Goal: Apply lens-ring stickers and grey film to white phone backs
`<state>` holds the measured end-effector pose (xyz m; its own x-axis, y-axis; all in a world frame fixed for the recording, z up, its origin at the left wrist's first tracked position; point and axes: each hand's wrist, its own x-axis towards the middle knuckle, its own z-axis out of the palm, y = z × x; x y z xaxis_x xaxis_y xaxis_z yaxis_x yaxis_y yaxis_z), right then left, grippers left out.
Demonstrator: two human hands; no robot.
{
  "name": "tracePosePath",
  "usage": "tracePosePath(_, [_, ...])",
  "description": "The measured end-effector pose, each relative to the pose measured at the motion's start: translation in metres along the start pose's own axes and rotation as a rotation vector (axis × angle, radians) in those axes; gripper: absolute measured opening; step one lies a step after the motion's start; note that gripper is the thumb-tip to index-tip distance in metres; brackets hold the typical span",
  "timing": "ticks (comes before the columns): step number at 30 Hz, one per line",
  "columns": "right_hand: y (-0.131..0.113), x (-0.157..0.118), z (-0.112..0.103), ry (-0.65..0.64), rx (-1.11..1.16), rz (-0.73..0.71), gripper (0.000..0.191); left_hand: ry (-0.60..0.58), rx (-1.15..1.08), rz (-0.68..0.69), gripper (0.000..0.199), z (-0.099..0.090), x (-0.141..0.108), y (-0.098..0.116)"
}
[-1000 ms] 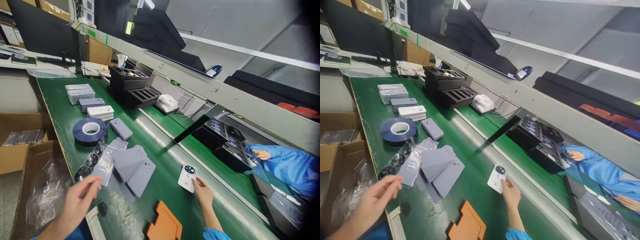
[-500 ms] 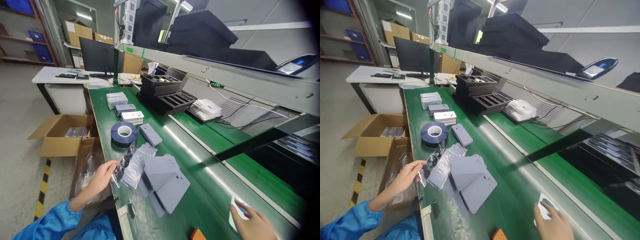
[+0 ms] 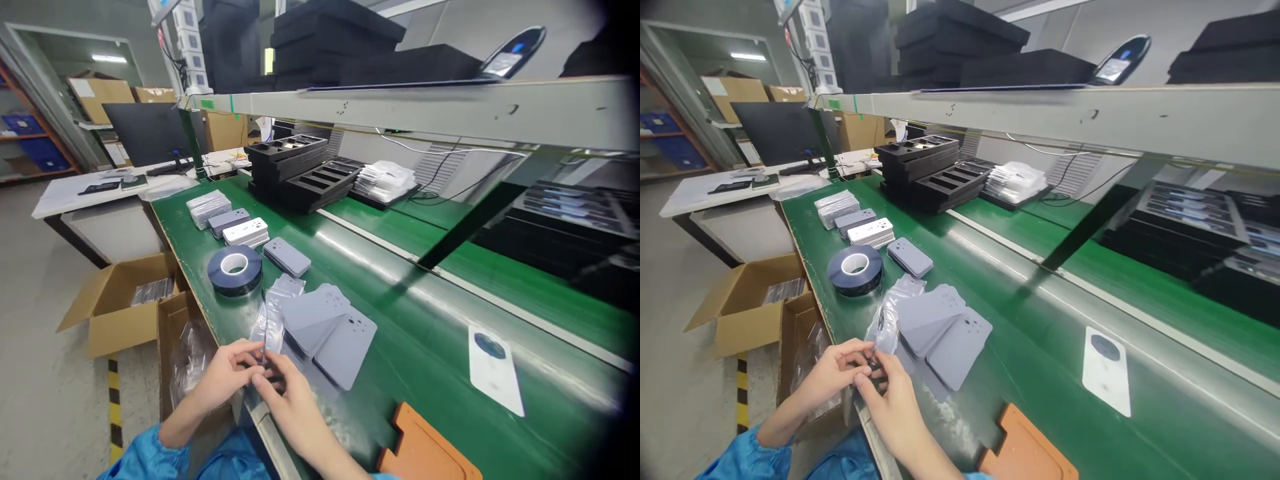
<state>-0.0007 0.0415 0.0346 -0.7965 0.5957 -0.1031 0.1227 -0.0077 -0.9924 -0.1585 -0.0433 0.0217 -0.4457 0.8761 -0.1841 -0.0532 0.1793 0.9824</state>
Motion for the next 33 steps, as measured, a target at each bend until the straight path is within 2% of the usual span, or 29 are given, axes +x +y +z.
tracePosePath(6, [0.014, 0.009, -0.003, 0.062, 0.203, 0.053, 0.045, 0.059, 0.098, 0.08, 0.038, 0.01, 0.005, -0.005])
tracePosePath(12, [0.027, 0.011, -0.01, 0.075, 0.258, 0.013, 0.04, 0.046, 0.15, 0.109, 0.03, -0.001, 0.013, 0.002])
tracePosePath(16, [0.031, 0.009, -0.01, 0.09, 0.303, 0.046, 0.038, 0.108, 0.186, 0.151, 0.032, -0.005, 0.014, 0.005])
tracePosePath(24, [0.03, 0.01, -0.011, 0.047, 0.358, 0.054, 0.042, 0.15, 0.274, 0.186, 0.022, 0.011, 0.009, 0.004])
tracePosePath(27, [0.033, 0.011, -0.013, 0.066, 0.353, 0.063, 0.041, 0.214, 0.267, 0.197, 0.023, 0.008, 0.01, 0.006])
tracePosePath(31, [0.038, 0.014, -0.015, 0.103, 0.334, 0.079, 0.042, 0.392, 0.214, 0.206, 0.03, -0.007, 0.01, 0.011])
tracePosePath(33, [0.038, 0.013, -0.016, 0.113, 0.318, 0.088, 0.041, 0.422, 0.174, 0.213, 0.033, -0.011, 0.007, 0.015])
